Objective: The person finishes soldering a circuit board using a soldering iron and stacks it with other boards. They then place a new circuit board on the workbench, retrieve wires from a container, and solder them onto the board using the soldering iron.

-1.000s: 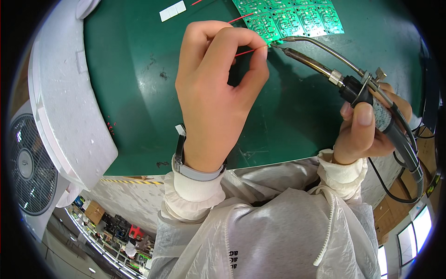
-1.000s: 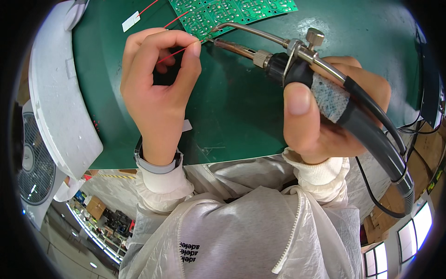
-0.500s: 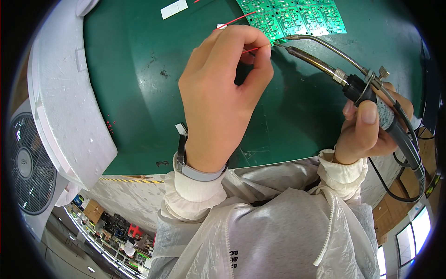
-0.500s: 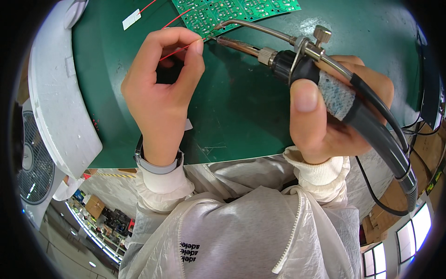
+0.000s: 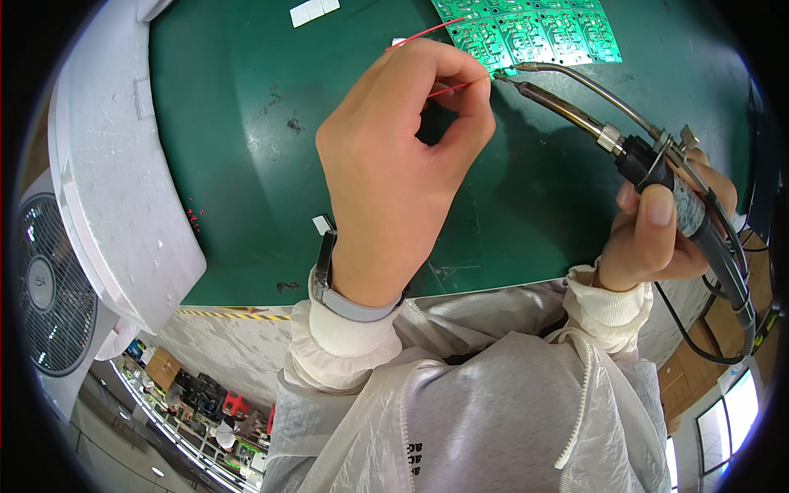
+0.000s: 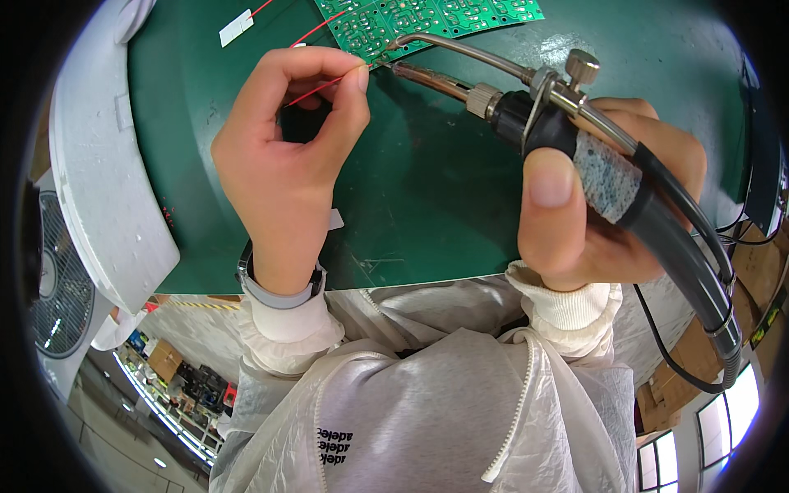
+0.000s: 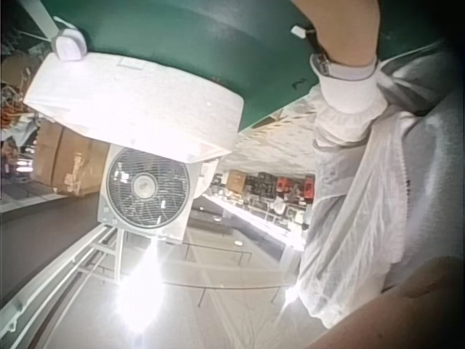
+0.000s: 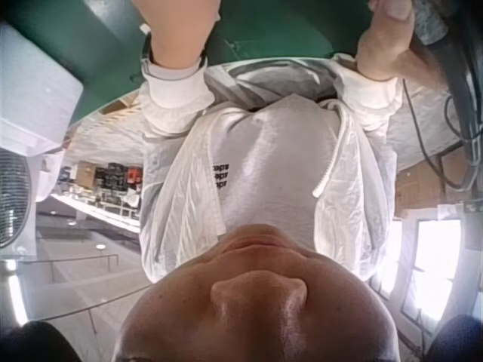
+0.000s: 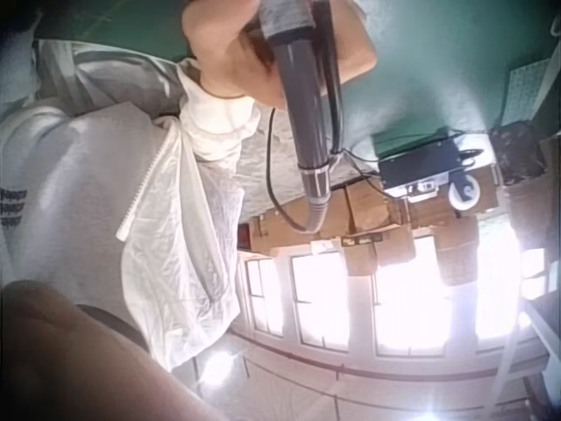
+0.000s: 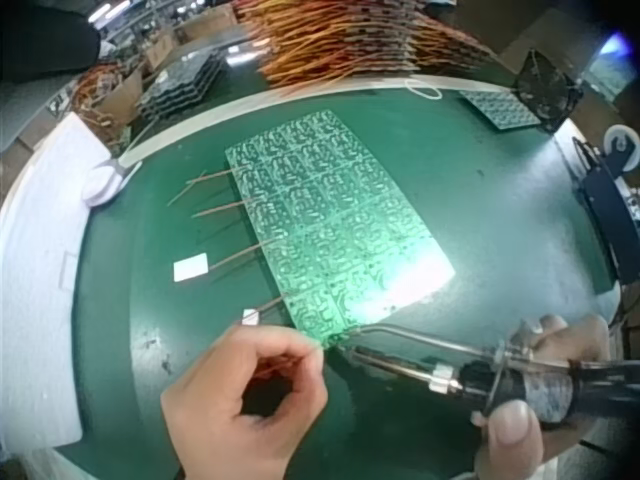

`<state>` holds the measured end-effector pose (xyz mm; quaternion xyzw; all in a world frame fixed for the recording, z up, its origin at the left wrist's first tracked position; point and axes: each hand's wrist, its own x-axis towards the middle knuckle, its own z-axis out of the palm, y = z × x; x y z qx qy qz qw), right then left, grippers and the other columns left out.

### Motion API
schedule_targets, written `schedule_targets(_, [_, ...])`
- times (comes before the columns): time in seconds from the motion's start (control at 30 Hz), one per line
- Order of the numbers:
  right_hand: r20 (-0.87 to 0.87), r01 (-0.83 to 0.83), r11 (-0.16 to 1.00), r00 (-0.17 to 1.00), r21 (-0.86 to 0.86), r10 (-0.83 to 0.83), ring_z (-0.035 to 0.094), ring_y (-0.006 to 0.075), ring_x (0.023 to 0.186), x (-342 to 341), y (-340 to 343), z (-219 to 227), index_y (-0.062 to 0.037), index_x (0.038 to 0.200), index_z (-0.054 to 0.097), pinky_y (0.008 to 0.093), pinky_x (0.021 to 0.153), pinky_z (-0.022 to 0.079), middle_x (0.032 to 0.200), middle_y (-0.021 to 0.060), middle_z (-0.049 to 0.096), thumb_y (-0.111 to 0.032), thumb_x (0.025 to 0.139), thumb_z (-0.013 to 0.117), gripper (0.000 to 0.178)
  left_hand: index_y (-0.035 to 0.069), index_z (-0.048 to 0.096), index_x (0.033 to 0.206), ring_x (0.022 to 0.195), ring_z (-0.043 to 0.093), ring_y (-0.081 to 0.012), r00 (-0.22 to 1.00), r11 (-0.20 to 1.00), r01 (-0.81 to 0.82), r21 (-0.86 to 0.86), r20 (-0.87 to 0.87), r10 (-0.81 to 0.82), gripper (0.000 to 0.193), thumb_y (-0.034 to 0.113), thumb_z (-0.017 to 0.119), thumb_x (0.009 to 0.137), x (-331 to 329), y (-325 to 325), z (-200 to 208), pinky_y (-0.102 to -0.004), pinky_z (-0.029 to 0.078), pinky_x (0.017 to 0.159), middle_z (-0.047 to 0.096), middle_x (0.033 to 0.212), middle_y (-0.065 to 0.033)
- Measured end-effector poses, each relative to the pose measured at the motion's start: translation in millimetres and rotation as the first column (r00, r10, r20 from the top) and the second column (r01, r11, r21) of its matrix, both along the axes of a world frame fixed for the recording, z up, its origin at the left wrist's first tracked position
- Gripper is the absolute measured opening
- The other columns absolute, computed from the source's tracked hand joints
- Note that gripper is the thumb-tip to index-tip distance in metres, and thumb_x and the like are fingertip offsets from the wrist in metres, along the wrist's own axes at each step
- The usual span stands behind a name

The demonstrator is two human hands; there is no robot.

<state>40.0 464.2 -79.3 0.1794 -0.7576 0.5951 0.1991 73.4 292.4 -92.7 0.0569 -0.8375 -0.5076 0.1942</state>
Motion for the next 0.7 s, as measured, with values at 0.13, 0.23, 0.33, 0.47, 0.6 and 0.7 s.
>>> schedule_targets(0.13, [-0.013,0.003,1.000,1.000,-0.002,-0.003,0.050,0.0154,0.052,1.0,-1.8,-0.2,0.0039,0.078,0.046,0.0251,0.053,0.042,0.060,0.0095,0.052,-0.024,0.066,0.068,0.038,0.001,0.056,0.078,0.061,0.048,-0.0046,1.000,1.000,-0.002,0.009,0.020,0.002,0.009,-0.003,0.061,0.072,0.0,0.5,1.4,-0.0167,0.040,0.058,0.055,0.067,-0.0001])
schedule_targets(0.23, [-0.055,-0.017,1.000,0.998,0.026,0.018,0.050,0.0150,0.052,0.3,-2.4,0.6,0.0039,0.079,0.045,0.0234,0.051,0.042,0.061,0.0104,0.052,-0.025,0.066,0.068,0.039,0.001,0.056,0.078,0.061,0.049,-0.0046,1.000,1.000,-0.001,0.020,0.024,0.001,0.009,-0.002,0.061,0.072,-0.1,0.7,1.7,-0.0167,0.040,0.058,0.055,0.067,-0.0002])
schedule_targets(0.33, [-0.103,0.027,0.995,0.994,0.094,-0.017,0.045,0.0103,0.043,1.1,-7.2,0.7,0.0018,0.081,0.046,0.0182,0.045,0.037,0.053,0.0089,0.049,-0.027,0.069,0.063,0.035,0.001,0.056,0.078,0.061,0.049,-0.0046,1.000,1.000,-0.015,0.009,0.018,0.015,0.009,-0.002,0.061,0.071,-0.3,1.1,1.9,-0.0166,0.040,0.058,0.056,0.067,-0.0002])
schedule_targets(0.47, [-0.137,-0.007,0.990,0.990,0.144,0.027,0.048,0.0119,0.046,1.5,-6.3,3.4,0.0011,0.081,0.046,0.0194,0.045,0.039,0.054,0.0093,0.050,-0.027,0.068,0.066,0.037,0.001,0.056,0.078,0.060,0.049,-0.0043,1.000,1.000,-0.014,0.013,0.010,0.014,0.009,-0.002,0.062,0.071,0.0,0.9,1.3,-0.0165,0.040,0.057,0.056,0.067,0.0000])
schedule_targets(0.6, [-0.119,-0.034,0.996,0.992,0.080,0.043,0.050,0.0136,0.049,4.6,-6.4,1.4,0.0014,0.083,0.046,0.0212,0.047,0.041,0.057,0.0105,0.052,-0.025,0.067,0.069,0.038,0.001,0.056,0.078,0.060,0.049,-0.0040,1.000,1.000,-0.013,0.008,0.004,0.013,0.009,-0.002,0.062,0.071,-0.4,1.6,1.1,-0.0163,0.040,0.057,0.056,0.066,0.0003])
schedule_targets(0.7, [-0.138,-0.041,0.994,0.989,0.101,0.055,0.051,0.0142,0.049,5.6,-3.7,1.0,0.0014,0.085,0.046,0.0212,0.046,0.041,0.058,0.0112,0.052,-0.025,0.068,0.068,0.038,0.002,0.056,0.078,0.059,0.049,-0.0039,1.000,1.000,-0.013,0.006,0.003,0.013,0.009,-0.002,0.062,0.071,-0.3,2.1,0.5,-0.0163,0.040,0.057,0.056,0.066,0.0003])
